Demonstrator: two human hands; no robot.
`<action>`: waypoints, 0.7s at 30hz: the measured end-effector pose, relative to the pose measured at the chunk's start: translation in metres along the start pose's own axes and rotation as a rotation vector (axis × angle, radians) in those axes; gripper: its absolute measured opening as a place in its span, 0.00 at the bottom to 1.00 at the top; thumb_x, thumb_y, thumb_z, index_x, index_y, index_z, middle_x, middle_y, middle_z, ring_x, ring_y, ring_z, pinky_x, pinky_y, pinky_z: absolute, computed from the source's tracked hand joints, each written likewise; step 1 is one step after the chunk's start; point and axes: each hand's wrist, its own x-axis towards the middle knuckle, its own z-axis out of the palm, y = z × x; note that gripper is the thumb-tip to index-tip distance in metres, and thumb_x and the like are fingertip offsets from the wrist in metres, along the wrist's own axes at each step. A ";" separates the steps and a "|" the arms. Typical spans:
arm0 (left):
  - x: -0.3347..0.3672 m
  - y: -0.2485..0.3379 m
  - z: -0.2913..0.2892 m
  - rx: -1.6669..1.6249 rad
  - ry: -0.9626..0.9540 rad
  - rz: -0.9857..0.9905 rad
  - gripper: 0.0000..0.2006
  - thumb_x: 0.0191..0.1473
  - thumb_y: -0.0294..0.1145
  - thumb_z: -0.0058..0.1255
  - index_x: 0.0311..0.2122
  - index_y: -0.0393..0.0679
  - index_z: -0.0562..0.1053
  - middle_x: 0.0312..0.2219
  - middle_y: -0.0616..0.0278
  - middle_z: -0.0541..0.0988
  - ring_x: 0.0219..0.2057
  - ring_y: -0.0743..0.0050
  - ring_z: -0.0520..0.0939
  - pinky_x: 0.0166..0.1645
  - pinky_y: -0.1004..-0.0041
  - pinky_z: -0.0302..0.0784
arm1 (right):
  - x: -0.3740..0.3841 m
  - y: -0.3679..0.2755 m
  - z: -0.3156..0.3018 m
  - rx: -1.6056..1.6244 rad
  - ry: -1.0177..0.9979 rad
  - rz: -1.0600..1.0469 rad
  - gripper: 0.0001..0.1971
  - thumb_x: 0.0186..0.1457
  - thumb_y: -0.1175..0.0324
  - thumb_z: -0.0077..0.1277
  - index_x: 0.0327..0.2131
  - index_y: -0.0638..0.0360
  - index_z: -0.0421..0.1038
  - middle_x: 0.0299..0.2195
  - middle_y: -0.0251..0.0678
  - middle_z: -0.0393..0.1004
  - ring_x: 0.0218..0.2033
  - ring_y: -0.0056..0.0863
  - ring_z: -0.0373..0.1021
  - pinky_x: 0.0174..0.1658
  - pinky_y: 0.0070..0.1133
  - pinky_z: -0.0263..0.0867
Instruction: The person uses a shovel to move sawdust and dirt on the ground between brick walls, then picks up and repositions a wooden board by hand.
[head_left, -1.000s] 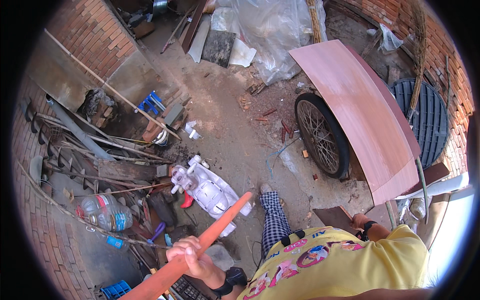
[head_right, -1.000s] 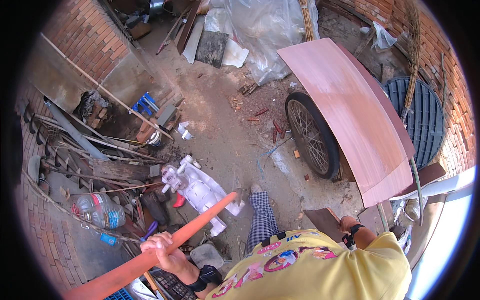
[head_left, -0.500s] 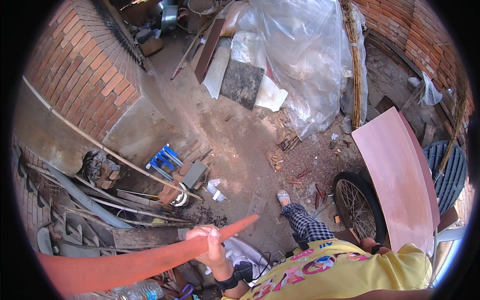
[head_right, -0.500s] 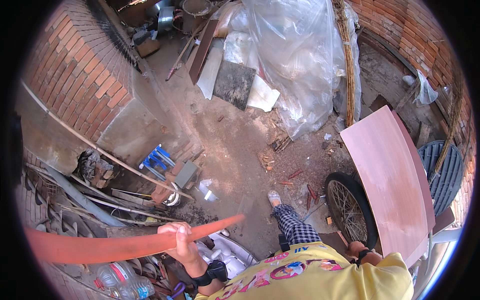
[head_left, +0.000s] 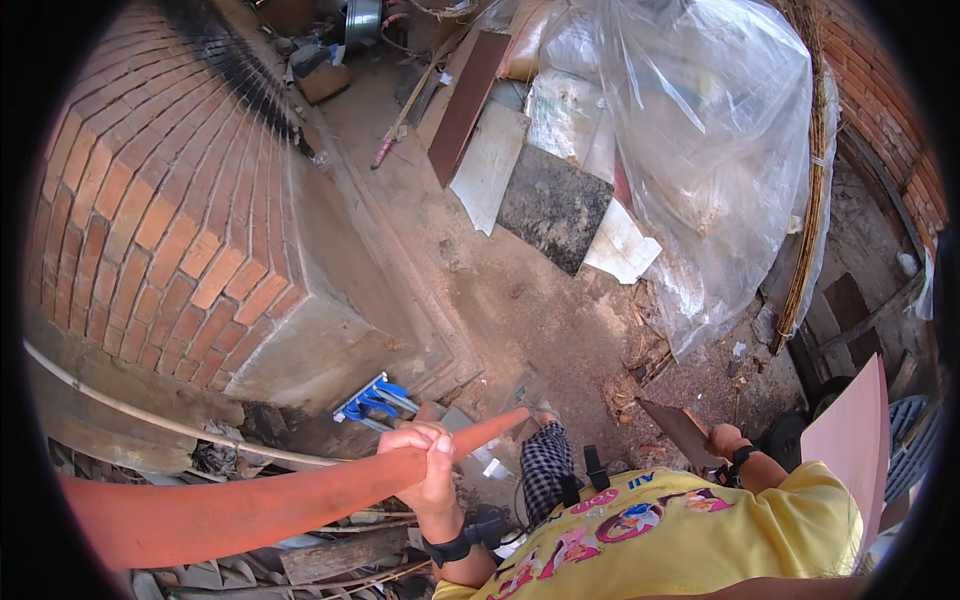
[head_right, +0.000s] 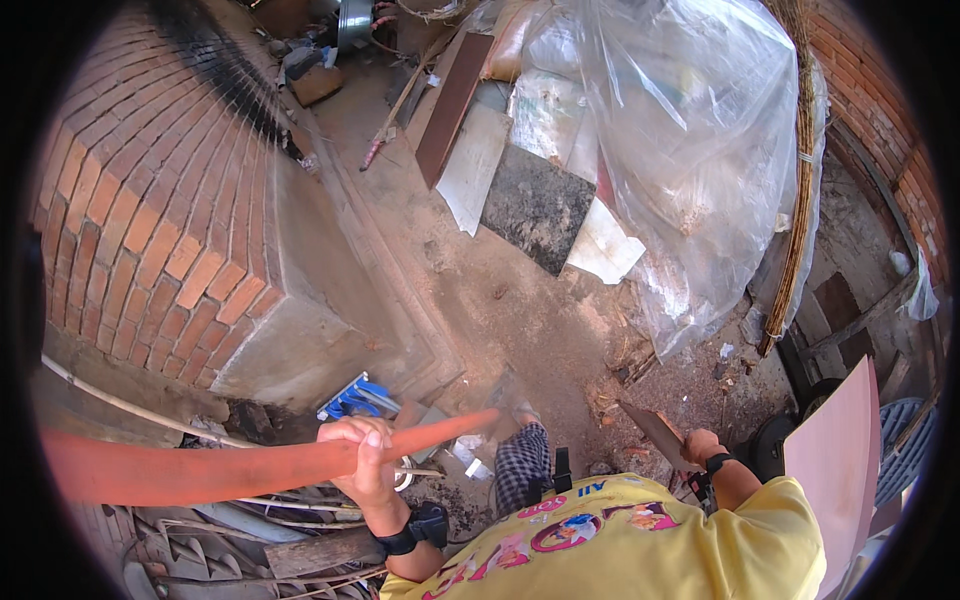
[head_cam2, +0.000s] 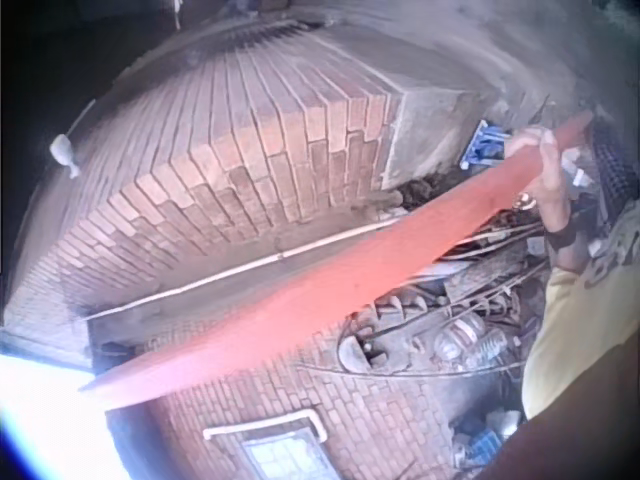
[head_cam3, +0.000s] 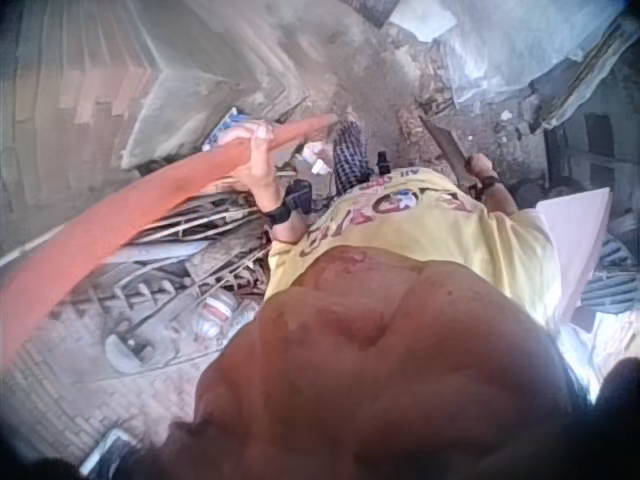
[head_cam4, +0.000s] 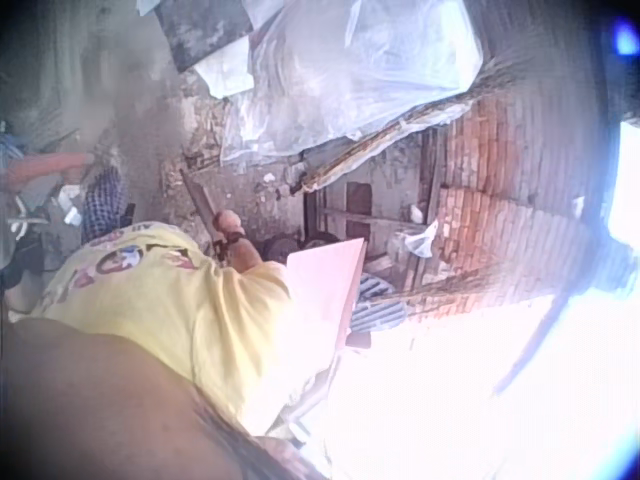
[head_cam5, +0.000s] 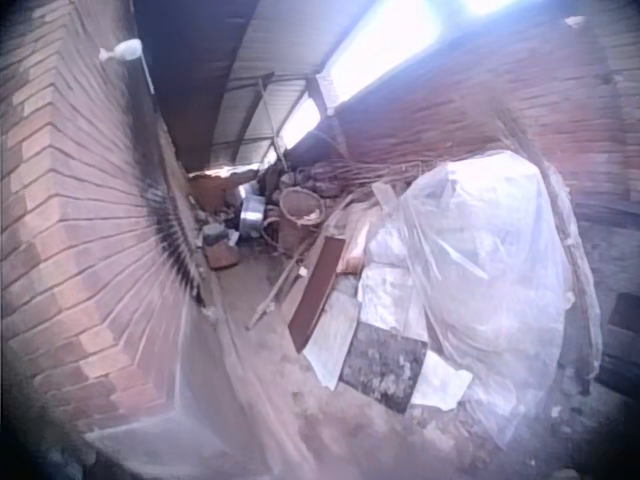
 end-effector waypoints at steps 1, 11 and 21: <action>0.025 -0.020 -0.005 0.007 -0.033 0.030 0.09 0.40 0.21 0.47 0.25 0.41 0.59 0.17 0.62 0.63 0.17 0.77 0.64 0.23 0.76 0.65 | 0.022 -0.013 -0.018 0.001 0.009 0.002 0.14 0.39 0.58 0.44 0.25 0.56 0.73 0.26 0.44 0.72 0.31 0.39 0.69 0.36 0.28 0.65; 0.304 -0.159 -0.009 0.016 -0.099 -0.098 0.09 0.39 0.18 0.45 0.25 0.41 0.59 0.17 0.61 0.66 0.19 0.76 0.68 0.25 0.77 0.67 | 0.131 -0.153 -0.209 0.057 -0.006 0.111 0.14 0.39 0.57 0.44 0.26 0.55 0.73 0.27 0.43 0.72 0.32 0.40 0.69 0.36 0.28 0.65; 0.554 -0.307 -0.019 0.035 -0.102 -0.090 0.08 0.38 0.19 0.45 0.24 0.41 0.59 0.15 0.62 0.65 0.17 0.76 0.67 0.24 0.76 0.66 | 0.250 -0.268 -0.349 0.037 -0.155 0.084 0.17 0.40 0.56 0.42 0.28 0.59 0.72 0.28 0.44 0.71 0.34 0.40 0.68 0.37 0.29 0.64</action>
